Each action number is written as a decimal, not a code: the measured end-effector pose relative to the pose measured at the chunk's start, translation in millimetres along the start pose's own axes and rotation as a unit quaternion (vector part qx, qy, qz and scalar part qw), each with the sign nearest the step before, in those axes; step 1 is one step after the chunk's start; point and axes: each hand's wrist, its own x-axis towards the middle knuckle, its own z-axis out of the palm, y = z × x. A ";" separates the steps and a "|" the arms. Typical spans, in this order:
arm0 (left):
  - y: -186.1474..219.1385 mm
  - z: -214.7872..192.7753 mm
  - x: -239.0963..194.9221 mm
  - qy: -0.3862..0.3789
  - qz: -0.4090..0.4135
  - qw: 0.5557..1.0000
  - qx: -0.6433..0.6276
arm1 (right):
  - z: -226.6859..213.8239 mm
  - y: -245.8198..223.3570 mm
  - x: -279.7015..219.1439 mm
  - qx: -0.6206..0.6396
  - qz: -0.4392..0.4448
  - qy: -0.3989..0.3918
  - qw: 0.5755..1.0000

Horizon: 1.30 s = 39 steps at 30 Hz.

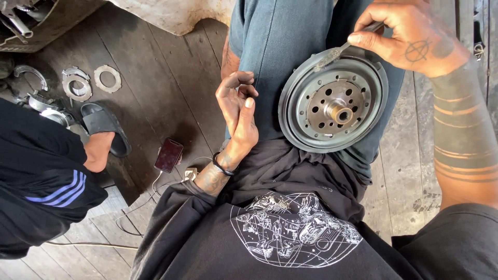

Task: Cleaning a motorcycle clutch component using a small brush to remove debris from its surfaces and crevices.

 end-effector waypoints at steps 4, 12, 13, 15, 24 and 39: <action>-0.4 -0.2 -1.1 0.001 -0.003 1.000 -0.002 | 2.6 1.2 -1.4 0.012 0.043 -0.004 0.999; -0.4 -1.4 -1.1 -0.003 -0.006 1.000 0.001 | 0.5 -0.4 -4.4 -0.013 0.011 0.025 1.000; -0.7 -1.2 -1.2 -0.005 -0.004 1.000 0.003 | 0.4 -1.6 -5.9 -0.014 -0.008 0.037 0.999; 0.4 -0.9 -0.9 -0.004 -0.006 1.000 -0.003 | 0.4 -2.1 -10.3 -0.042 -0.027 0.047 0.998; 1.9 0.3 -0.2 -0.005 -0.005 1.000 -0.002 | 14.8 14.7 -29.7 -0.171 -0.063 0.084 0.980; -0.1 1.1 0.0 0.004 -0.002 1.000 -0.007 | 20.1 21.1 -29.3 -0.080 -0.041 0.108 0.990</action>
